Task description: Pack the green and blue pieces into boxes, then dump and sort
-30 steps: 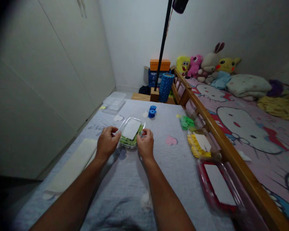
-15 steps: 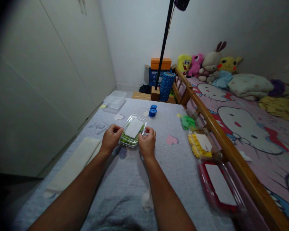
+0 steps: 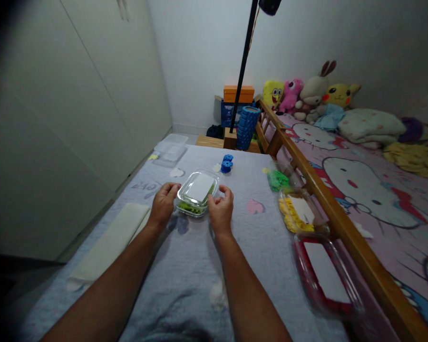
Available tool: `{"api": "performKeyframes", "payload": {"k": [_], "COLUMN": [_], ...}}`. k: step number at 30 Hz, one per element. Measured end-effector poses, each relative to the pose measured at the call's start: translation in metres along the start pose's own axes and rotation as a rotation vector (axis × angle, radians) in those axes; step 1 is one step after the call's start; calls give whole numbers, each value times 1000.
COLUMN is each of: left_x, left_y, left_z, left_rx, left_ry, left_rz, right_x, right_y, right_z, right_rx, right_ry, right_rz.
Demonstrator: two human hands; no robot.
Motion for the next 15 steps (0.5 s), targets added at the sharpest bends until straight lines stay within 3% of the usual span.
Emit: {"api": "performKeyframes", "payload": {"k": [7,15], "left_x": [-1,-4], "left_y": [-2,3], "left_z": [-2,3], "left_rx": [135,387], "left_ry": [-162,-301], "left_rz": [-181,-310], "right_x": [22,42], "right_y": [15,38], "right_z": [12,23], "right_rx": [186,203], "right_ry": [-150,-117], "right_rz": [117,232]}}
Point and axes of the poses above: each hand's wrist, its own x-axis towards the middle knuckle, its own y-axis out of the back of the hand, z = x × y, the point moved 2 cm from there along x, towards the middle knuckle, and after that the axes turned 6 degrees about -y, right-handed, at the moved point
